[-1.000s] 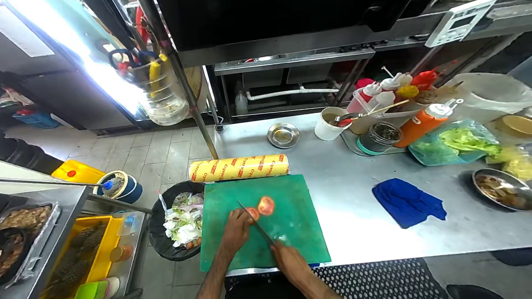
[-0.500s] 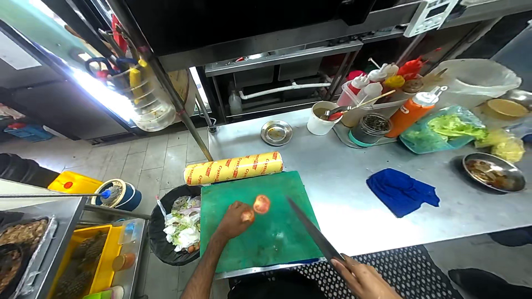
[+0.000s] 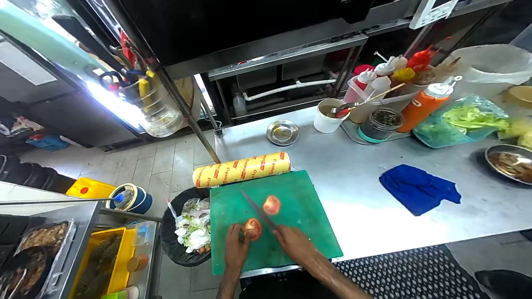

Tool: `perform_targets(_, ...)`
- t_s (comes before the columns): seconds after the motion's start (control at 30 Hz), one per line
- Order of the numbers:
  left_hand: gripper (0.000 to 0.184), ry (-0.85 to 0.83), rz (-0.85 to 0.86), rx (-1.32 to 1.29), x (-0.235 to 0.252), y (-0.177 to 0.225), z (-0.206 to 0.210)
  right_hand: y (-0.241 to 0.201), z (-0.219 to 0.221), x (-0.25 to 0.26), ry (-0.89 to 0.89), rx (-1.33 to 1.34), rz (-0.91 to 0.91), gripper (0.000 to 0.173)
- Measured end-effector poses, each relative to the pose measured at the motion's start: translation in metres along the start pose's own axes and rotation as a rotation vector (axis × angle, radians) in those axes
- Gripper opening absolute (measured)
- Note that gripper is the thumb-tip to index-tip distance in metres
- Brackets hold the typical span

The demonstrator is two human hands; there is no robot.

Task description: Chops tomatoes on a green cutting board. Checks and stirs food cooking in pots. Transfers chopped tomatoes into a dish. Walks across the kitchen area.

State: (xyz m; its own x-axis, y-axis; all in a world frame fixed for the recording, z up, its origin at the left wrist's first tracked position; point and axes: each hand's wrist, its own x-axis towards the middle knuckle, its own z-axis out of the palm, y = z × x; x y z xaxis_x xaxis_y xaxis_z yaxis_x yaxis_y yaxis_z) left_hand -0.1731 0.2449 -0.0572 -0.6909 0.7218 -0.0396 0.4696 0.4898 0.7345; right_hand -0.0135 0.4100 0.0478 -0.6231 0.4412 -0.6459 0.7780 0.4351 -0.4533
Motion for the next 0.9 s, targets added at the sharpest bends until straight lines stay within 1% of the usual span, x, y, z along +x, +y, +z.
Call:
perform_targets(0.07,0.026,-0.007,0.011,-0.002,-0.001,0.001,0.000,-0.015,-0.003,0.011,-0.043,-0.080,0.003,0.047)
perform_targets(0.13,0.030,-0.002,0.027,0.005,-0.002,0.000,0.003,-0.029,-0.004,0.019,-0.073,-0.151,-0.008,0.045)
perform_targets(0.27,0.031,0.024,0.063,0.079,-0.001,0.002,0.008,-0.056,-0.003,0.028,-0.106,-0.247,-0.033,0.040)
perform_targets(0.37,0.028,0.017,0.054,0.139,0.001,0.009,0.008,-0.064,-0.001,0.029,-0.097,-0.266,-0.044,0.033)
perform_targets(0.43,0.026,0.018,0.047,0.163,0.001,0.012,0.007,-0.063,0.002,0.029,-0.099,-0.272,-0.036,0.031)
perform_targets(0.53,0.026,0.036,0.056,0.181,0.000,0.010,0.009,-0.051,0.005,0.024,-0.127,-0.299,-0.029,0.031)
perform_targets(0.63,0.025,0.063,0.086,0.177,0.000,0.007,0.011,-0.027,0.004,0.013,-0.161,-0.308,-0.030,0.036)
perform_targets(0.8,0.021,0.093,0.067,0.150,0.001,0.005,0.012,0.022,-0.010,-0.026,-0.238,-0.317,-0.011,0.041)
perform_targets(0.9,0.022,0.055,0.085,0.144,0.006,0.007,0.008,0.036,-0.021,-0.043,-0.293,-0.334,0.031,0.044)
